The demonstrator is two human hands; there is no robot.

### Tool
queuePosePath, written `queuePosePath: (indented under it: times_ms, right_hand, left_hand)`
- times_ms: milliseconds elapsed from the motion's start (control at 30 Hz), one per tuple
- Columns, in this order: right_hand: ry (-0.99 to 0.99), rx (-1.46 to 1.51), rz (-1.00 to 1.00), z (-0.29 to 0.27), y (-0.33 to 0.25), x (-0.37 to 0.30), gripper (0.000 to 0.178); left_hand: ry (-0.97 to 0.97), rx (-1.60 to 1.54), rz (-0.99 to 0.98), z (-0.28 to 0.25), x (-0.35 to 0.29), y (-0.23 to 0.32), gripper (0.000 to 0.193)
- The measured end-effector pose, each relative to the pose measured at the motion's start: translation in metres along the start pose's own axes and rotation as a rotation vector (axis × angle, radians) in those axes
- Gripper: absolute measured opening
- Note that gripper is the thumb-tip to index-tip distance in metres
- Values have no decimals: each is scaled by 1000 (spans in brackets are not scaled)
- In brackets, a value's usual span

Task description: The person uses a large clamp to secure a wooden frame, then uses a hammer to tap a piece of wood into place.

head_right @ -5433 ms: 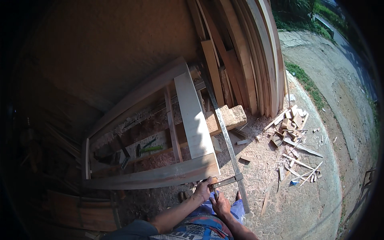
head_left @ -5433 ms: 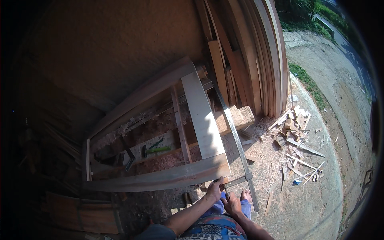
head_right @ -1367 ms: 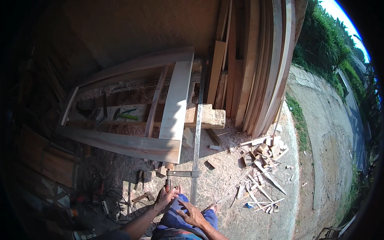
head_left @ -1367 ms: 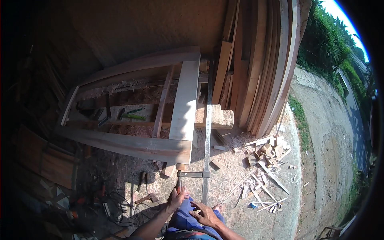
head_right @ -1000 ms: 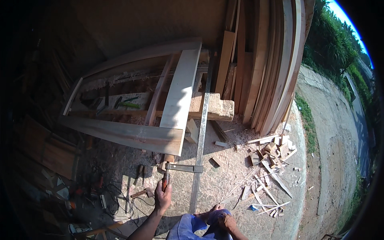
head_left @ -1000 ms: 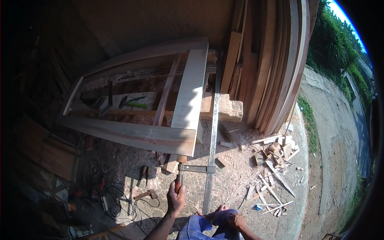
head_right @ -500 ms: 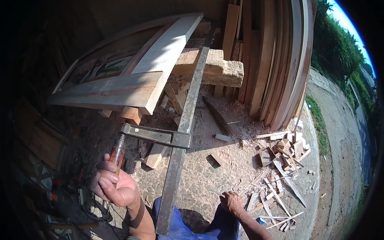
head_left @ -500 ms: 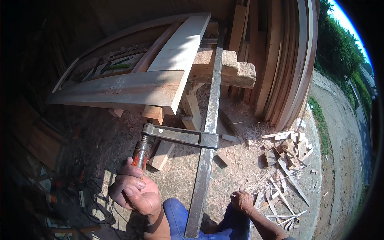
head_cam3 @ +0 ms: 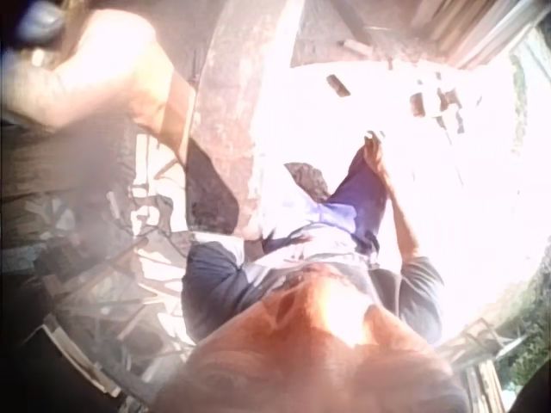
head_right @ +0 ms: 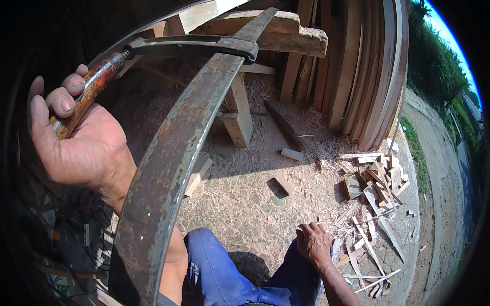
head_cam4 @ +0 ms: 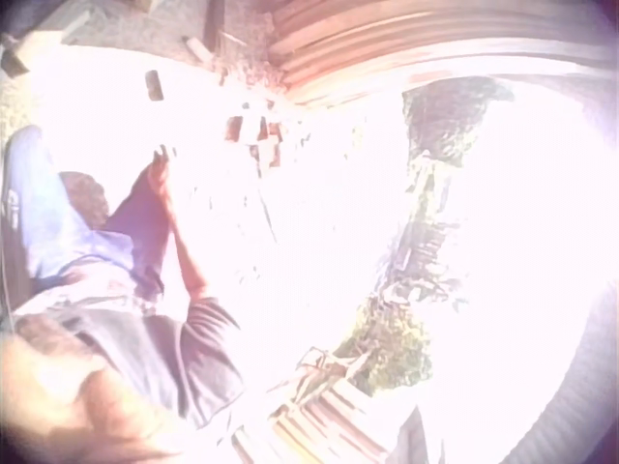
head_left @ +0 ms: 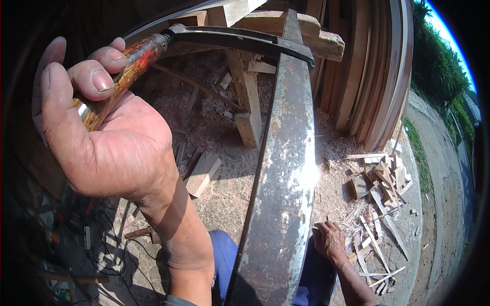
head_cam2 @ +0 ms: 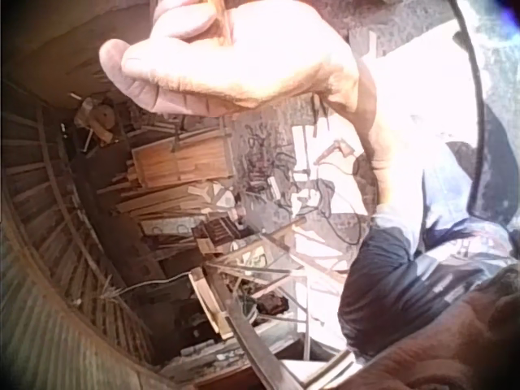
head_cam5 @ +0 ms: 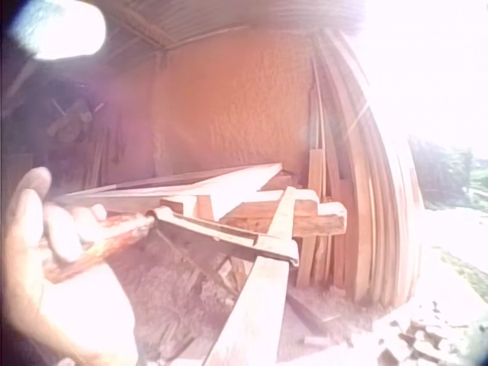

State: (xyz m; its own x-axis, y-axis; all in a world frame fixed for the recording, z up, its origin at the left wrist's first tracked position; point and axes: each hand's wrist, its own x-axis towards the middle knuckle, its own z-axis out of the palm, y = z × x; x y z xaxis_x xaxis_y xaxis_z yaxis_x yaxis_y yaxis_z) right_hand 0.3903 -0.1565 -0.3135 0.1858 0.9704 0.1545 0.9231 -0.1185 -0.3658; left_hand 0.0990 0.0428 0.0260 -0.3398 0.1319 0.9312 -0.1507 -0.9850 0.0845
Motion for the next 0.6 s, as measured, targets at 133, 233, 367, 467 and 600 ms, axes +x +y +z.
queuePosePath:
  times_ms: [133,233,367,467,600]
  right_hand:
    - [19,-14,-20,-8,10,-12,14]
    - [28,-18,-8,-12,9,-12,14]
    - [24,-14,-2,-17,4,-13,14]
    - [13,-31,-13,-22,-1,-11,14]
    - [50,3,-46,-21,-1,-9,14]
  left_hand:
    - [32,-3,25,-2,0,-5,35]
    - [92,-26,-19,5,-1,-4,33]
    - [114,-34,-35,5,1,-3,32]
    - [139,-56,-64,6,-1,-2,32]
    - [110,-65,-50,3,0,-4,31]
